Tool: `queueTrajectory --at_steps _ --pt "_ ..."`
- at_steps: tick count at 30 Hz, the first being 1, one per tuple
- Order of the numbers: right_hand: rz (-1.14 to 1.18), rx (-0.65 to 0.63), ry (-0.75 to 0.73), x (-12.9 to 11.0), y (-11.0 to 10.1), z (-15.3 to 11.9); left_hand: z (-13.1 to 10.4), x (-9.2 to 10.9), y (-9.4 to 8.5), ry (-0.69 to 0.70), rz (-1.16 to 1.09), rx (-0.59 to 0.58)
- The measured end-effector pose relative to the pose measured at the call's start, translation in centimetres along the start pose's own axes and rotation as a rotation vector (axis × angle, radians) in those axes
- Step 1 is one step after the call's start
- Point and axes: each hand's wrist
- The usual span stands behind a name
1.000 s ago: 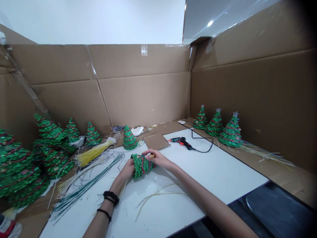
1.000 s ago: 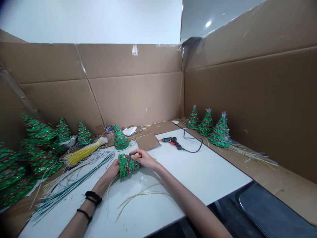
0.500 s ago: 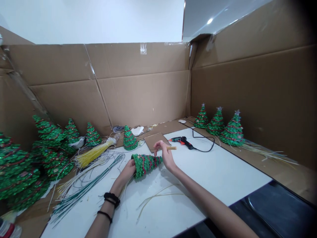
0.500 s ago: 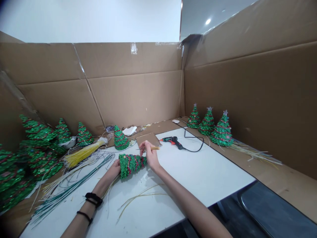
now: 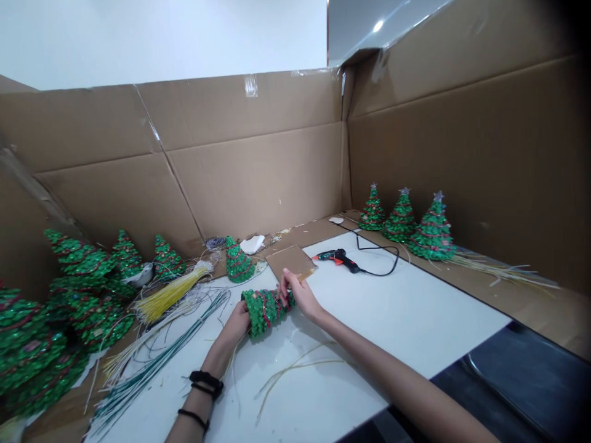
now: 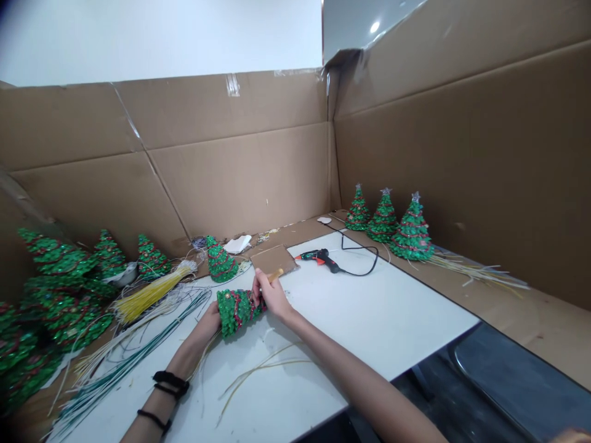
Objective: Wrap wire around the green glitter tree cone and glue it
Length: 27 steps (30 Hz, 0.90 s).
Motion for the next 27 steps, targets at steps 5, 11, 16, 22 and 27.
queueTrajectory --at_steps 5,11,16,22,27 --pt "-0.037 -0.059 0.035 0.2 -0.1 0.0 0.0 -0.2 0.3 0.017 -0.005 0.027" --pt "-0.069 -0.076 0.052 -0.2 -0.2 -0.1 0.2 -0.4 0.3 0.043 -0.015 0.036" --pt "-0.16 -0.073 0.073 -0.3 0.0 -0.2 0.3 -0.5 0.2 0.044 0.0 0.029" --pt "-0.275 -0.086 0.151 -0.9 0.4 0.2 0.1 -0.6 0.5 0.067 -0.002 0.035" --pt "-0.406 -0.141 0.19 -2.0 0.7 0.8 -0.4 -0.2 -0.4 -0.004 -0.072 -0.025"
Point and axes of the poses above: each hand's wrist, its own z-axis towards the middle knuckle, its own y-axis out of the palm, x = y × z, and after that the axes turned 4 degrees about -x, right-handed
